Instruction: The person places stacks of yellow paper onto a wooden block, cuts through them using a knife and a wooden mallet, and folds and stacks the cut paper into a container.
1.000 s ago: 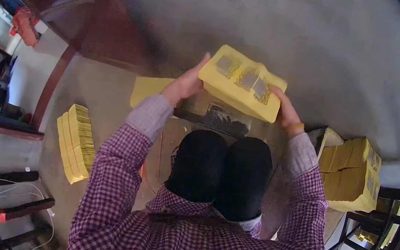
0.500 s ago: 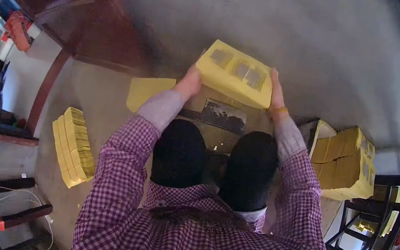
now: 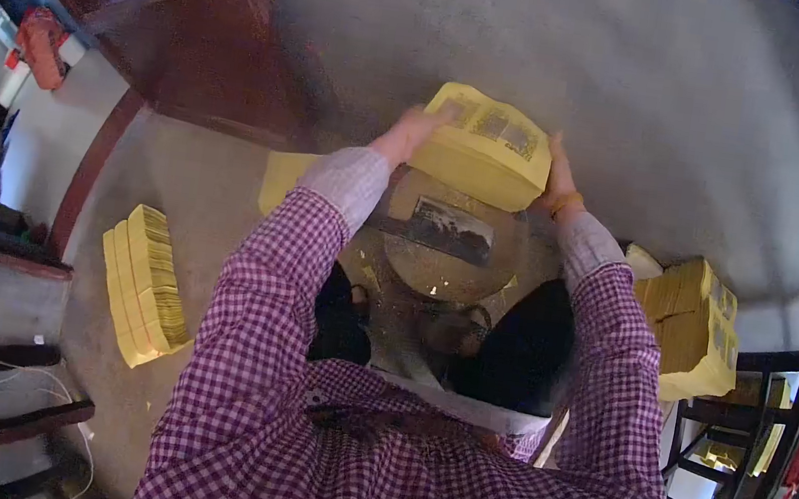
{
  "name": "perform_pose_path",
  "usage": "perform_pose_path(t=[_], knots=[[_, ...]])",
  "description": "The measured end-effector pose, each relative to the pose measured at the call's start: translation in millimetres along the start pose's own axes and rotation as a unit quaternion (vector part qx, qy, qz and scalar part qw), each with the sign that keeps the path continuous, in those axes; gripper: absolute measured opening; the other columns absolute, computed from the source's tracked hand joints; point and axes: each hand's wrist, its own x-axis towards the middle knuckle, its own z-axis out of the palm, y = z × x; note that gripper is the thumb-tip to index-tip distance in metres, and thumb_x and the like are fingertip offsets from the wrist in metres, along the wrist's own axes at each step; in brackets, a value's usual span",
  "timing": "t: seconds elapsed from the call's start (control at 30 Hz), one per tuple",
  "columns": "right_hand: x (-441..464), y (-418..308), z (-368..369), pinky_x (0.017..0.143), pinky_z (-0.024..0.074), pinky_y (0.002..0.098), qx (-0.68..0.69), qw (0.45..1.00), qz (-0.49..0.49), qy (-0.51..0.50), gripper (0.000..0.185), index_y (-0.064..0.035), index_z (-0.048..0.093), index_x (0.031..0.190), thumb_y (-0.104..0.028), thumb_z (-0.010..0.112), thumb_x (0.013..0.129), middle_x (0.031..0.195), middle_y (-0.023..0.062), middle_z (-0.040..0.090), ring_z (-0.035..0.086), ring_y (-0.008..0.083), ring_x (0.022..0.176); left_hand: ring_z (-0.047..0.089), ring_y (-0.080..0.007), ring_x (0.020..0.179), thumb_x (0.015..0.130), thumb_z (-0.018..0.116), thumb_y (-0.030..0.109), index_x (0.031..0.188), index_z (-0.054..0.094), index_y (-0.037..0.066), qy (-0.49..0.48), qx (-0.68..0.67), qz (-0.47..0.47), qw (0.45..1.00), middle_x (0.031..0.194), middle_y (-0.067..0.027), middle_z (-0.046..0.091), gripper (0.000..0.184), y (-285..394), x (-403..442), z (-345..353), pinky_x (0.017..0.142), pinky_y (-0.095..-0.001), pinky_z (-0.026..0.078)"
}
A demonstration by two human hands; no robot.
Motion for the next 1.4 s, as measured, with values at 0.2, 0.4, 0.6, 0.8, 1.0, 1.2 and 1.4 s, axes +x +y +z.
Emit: perform_pose_path(t=[0.2,0.4,0.6,0.8,1.0,1.2,1.4], knots=[[-47.8,26.9,34.1,0.089,0.0418,0.0400,0.046,0.988,-0.147,-0.005,0.065,-0.0077,0.043,0.125,-0.059,0.037,0.086,0.118,0.0092,0.054,0.050,0.0228,0.109,0.055,-0.0238,0.102,0.084,0.056,0.042,0.120,0.044,-0.002,0.002,-0.016,0.015,1.000,0.116,-0.0151,0.053,0.058,-22.9,26.5,-20.1,0.084,-0.0362,0.046],[-10.8,16.8,23.4,0.081,0.0462,0.0379,-0.016,0.989,-0.050,0.141,0.049,-0.0030,0.049,0.117,-0.042,0.046,0.088,0.106,0.0118,0.059,0.058,0.0239,0.094,0.053,-0.0214,0.105,0.085,0.048,0.052,0.120,0.047,0.003,-0.015,0.044,-0.040,0.998,0.117,-0.0124,0.054,0.060,-33.8,69.7,-31.3,0.087,-0.0382,0.044],[-41.8,24.7,20.8,0.075,0.0480,0.0362,0.043,0.989,-0.124,0.067,0.049,-0.0008,0.051,0.113,-0.042,0.051,0.087,0.102,0.0109,0.061,0.059,0.0224,0.087,0.048,-0.0199,0.111,0.086,0.051,0.046,0.128,0.040,0.002,-0.149,-0.095,0.021,0.984,0.124,-0.0112,0.048,0.062,5.6,-11.6,-24.1,0.090,-0.0337,0.040],[-11.3,24.5,7.5,0.080,0.0453,0.0338,-0.197,0.965,-0.073,0.155,0.046,-0.0015,0.049,0.117,-0.037,0.051,0.088,0.113,0.0108,0.056,0.055,0.0197,0.100,0.043,-0.0199,0.116,0.084,0.056,0.042,0.128,0.040,0.002,-0.086,0.040,0.035,0.995,0.127,-0.0097,0.046,0.061,-21.0,9.5,-30.6,0.095,-0.0323,0.035],[-28.1,14.9,9.7,0.084,0.0448,0.0361,-0.005,0.998,-0.034,0.050,0.045,-0.0016,0.048,0.117,-0.037,0.047,0.090,0.109,0.0095,0.058,0.055,0.0200,0.100,0.031,-0.0249,0.125,0.080,0.056,0.052,0.136,0.029,0.008,-0.138,0.027,-0.081,0.987,0.136,-0.0100,0.036,0.076,-17.1,20.5,-50.8,0.100,-0.0472,0.024],[-11.2,23.8,19.4,0.089,0.0429,0.0348,-0.050,0.994,-0.049,0.086,0.044,-0.0037,0.047,0.119,-0.035,0.049,0.089,0.115,0.0085,0.056,0.053,0.0200,0.104,0.017,-0.0274,0.132,0.079,0.047,0.064,0.139,0.024,0.017,-0.157,0.062,-0.141,0.975,0.144,-0.0069,0.024,0.079,-7.3,7.9,-46.0,0.098,-0.0625,0.012],[-32.1,11.5,14.5,0.090,0.0413,0.0340,-0.059,0.994,0.039,0.078,0.055,-0.0043,0.044,0.123,-0.044,0.051,0.087,0.118,0.0084,0.054,0.052,0.0192,0.107,0.011,-0.0310,0.133,0.076,0.046,0.068,0.141,0.015,0.018,-0.201,0.070,-0.126,0.969,0.146,-0.0098,0.014,0.088,-8.2,13.9,-49.7,0.101,-0.0600,0.005]])
